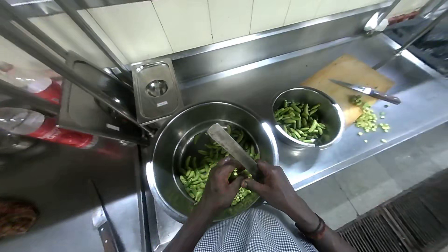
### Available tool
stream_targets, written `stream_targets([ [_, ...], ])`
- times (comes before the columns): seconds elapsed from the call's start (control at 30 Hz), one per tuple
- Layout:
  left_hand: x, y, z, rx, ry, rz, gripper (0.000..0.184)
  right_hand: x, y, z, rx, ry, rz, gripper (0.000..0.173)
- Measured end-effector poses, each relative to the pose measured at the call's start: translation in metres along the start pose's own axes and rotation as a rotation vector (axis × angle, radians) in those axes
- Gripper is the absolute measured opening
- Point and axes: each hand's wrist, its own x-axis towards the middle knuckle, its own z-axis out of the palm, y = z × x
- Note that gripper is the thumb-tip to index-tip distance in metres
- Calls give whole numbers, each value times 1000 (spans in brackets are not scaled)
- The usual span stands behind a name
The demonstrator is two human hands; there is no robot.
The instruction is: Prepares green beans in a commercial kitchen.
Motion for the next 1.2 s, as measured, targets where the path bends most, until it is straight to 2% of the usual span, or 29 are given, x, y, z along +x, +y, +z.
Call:
stream_targets([
  [0.1,-2,1,1,-17,2,11,14,0,-1,2,-15,34,-14,34],
  [0.17,-4,3,1,-69,-8,-41,14,0,-1,3,-25,58,-21,35],
  [0.3,-3,12,-1,-449,-69,-326,18,0,2,3,-40,92,-51,32],
  [0.4,-3,13,1,-633,-72,-442,17,1,4,4,-14,70,-53,34],
  [0.6,-5,3,7,-771,-5,-521,20,1,2,4,108,-9,-3,40],
  [0.67,-4,1,6,-899,14,-585,23,1,3,3,132,8,-14,40],
  [0.73,-2,-1,4,-1028,60,-680,25,1,5,1,119,29,-30,47],
  [0.8,-1,-2,3,-1125,121,-782,21,1,6,0,96,49,-31,53],
  [0.83,0,-3,3,-1166,139,-812,19,2,7,0,63,51,-26,49],
  [0.9,0,-5,4,-1247,167,-842,17,1,5,-1,-31,32,-18,38],
  [1.03,1,-3,4,-1319,159,-867,11,-2,-2,3,-119,8,9,45],
  [1.2,-1,-1,5,-1322,93,-844,16,-1,-5,8,-150,29,-44,43],
])
